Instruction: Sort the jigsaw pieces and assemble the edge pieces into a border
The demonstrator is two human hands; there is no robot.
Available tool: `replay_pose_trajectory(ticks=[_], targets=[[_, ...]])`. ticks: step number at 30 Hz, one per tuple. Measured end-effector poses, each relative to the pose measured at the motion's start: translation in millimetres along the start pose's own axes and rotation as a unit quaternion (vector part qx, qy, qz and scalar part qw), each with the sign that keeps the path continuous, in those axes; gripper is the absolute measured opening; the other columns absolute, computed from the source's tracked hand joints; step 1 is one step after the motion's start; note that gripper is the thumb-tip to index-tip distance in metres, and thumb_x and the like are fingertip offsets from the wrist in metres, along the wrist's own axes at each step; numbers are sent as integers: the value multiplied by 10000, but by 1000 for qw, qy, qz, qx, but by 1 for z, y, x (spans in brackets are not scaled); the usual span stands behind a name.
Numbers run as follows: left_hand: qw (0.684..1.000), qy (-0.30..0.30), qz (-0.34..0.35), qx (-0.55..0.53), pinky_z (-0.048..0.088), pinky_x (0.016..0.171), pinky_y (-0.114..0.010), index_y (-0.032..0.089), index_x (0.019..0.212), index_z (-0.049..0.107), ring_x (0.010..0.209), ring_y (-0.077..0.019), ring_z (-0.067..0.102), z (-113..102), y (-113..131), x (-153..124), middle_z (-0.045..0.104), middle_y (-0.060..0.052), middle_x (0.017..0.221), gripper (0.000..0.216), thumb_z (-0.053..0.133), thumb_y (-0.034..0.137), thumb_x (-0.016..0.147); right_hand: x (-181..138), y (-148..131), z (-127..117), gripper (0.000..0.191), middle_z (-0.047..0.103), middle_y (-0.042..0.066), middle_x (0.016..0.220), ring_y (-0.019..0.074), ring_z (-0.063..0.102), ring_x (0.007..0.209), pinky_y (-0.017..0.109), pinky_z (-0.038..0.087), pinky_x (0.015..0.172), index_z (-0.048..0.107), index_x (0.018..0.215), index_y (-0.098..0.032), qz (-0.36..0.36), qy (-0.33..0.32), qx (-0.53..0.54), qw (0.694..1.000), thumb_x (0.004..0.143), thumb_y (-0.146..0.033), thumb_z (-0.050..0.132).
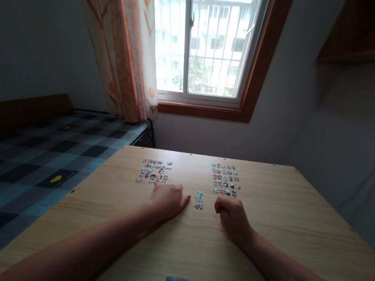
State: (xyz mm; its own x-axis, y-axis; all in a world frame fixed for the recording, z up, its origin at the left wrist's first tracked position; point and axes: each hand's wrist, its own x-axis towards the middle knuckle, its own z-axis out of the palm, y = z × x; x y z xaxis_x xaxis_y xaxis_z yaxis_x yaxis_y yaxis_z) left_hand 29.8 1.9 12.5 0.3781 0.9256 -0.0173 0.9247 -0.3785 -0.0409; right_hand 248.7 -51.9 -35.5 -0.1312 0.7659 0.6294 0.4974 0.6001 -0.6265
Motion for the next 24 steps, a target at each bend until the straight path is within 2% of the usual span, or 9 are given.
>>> replay_pose_trajectory(ticks=[4,9,12,15,18,20,24], targets=[[1000,-1,-22,-4,508,812,-541,124,1009,661,881,-362,713,0,4,-2,740,-183,937,487,382,522,977,0,3,1,186,499,-25,561,123,469,572,228,339,583,459,580,-209,17,1,-3,1000,626,-47,380],[999,-31,-28,26,547,739,-517,67,1026,668,885,-367,720,-6,11,-12,724,-220,940,468,342,404,1025,-1,2,2,188,506,-18,577,127,471,590,235,328,600,469,580,-205,8,-16,-31,999,620,-39,388],[997,-58,-14,46,568,679,-494,43,1011,677,836,-363,730,-7,14,-26,714,-223,877,467,321,343,1042,-1,0,2,190,510,-15,580,126,469,589,238,319,601,478,582,-201,-9,-35,-48,998,619,-36,390],[995,-69,30,69,575,617,-485,40,988,679,779,-361,731,-6,19,-44,703,-224,851,388,342,229,1021,1,-1,2,194,513,-17,574,124,470,582,237,318,595,485,579,-200,-4,-33,-49,998,617,-33,393],[991,-56,99,69,579,599,-448,79,916,669,723,-323,724,-5,30,-59,702,-182,813,258,413,103,937,2,-1,3,199,516,-22,569,124,475,579,236,327,594,490,579,-202,17,-12,-35,999,630,-34,397],[979,-27,195,48,587,643,-433,122,875,653,702,-286,713,-3,38,-63,705,-141,794,193,467,145,924,2,-1,2,200,514,-27,562,124,474,574,235,331,588,488,578,-205,27,6,-19,999,635,-35,398],[903,65,425,-11,566,880,-419,182,789,604,637,-184,647,5,41,-57,676,-43,727,178,537,272,928,0,-1,-3,207,507,-31,556,123,464,563,239,335,579,480,574,-208,19,29,0,999,634,-29,396]])
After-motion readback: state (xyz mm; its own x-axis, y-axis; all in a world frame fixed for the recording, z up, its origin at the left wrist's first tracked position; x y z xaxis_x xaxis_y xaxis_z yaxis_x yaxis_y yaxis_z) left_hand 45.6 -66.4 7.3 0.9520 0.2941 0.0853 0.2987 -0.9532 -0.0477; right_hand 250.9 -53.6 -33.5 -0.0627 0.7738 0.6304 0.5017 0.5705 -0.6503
